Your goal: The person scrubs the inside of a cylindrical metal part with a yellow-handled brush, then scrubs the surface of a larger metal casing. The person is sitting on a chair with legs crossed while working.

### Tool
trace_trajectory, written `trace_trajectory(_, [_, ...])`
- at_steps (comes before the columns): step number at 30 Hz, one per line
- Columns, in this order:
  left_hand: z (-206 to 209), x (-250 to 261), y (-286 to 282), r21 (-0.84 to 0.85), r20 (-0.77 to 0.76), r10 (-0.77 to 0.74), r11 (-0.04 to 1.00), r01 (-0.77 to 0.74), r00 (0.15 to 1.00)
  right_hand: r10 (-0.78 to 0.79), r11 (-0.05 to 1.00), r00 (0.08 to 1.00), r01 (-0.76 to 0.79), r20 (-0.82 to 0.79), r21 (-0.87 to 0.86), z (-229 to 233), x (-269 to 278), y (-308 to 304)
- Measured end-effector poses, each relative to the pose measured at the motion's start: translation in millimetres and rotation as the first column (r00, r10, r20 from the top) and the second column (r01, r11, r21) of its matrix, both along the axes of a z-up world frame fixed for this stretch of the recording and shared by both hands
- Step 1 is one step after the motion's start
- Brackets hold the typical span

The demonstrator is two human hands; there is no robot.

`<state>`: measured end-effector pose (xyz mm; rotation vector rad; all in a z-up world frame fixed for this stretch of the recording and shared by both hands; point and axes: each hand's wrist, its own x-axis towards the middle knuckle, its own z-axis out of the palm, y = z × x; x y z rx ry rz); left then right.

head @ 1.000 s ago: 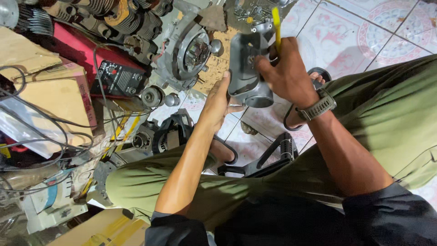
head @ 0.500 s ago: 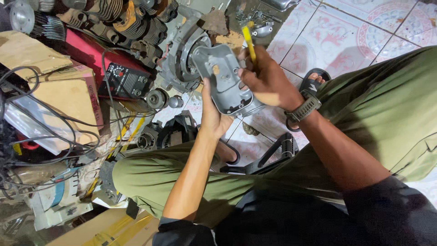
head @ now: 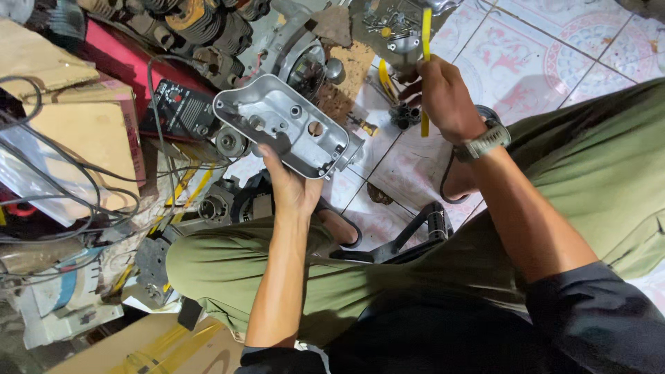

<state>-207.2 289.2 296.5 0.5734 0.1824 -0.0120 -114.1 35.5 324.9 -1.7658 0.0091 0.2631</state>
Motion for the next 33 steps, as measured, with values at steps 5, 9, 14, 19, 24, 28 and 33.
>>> trace_trajectory(5, [-17,-9,8,0.01,-0.094,0.145,0.989,-0.145,0.985,0.063,0.993,0.998,-0.06,0.028,-0.1,-53,4,5])
trace_trajectory(9, [-3,-9,-4,0.059,-0.085,0.241,0.97,-0.237,0.967,0.019,0.98,0.998,-0.032,-0.066,-0.197,-62,-5,18])
trace_trajectory(14, [-4,-11,-1,0.043,-0.155,0.296,0.955,-0.293,0.942,0.098,0.974,0.986,-0.123,-0.137,-0.19,-46,-12,40])
trace_trajectory(19, [10,-7,-5,-0.012,-0.19,0.314,0.947,-0.322,0.93,0.143,0.976,0.983,-0.16,-0.117,-0.149,-22,-23,56])
trace_trajectory(24, [18,-6,-13,0.021,-0.255,0.283,0.958,-0.287,0.925,0.378,0.913,0.921,-0.388,0.094,0.124,-26,-38,64])
trace_trajectory(28, [9,-9,-18,0.114,-0.251,0.289,0.957,-0.268,0.924,0.314,0.942,0.942,-0.324,0.121,0.084,9,-49,76])
trace_trajectory(33, [0,-15,-30,0.102,-0.275,0.247,0.969,-0.227,0.929,0.412,0.911,0.904,-0.406,0.11,-0.071,18,-42,68])
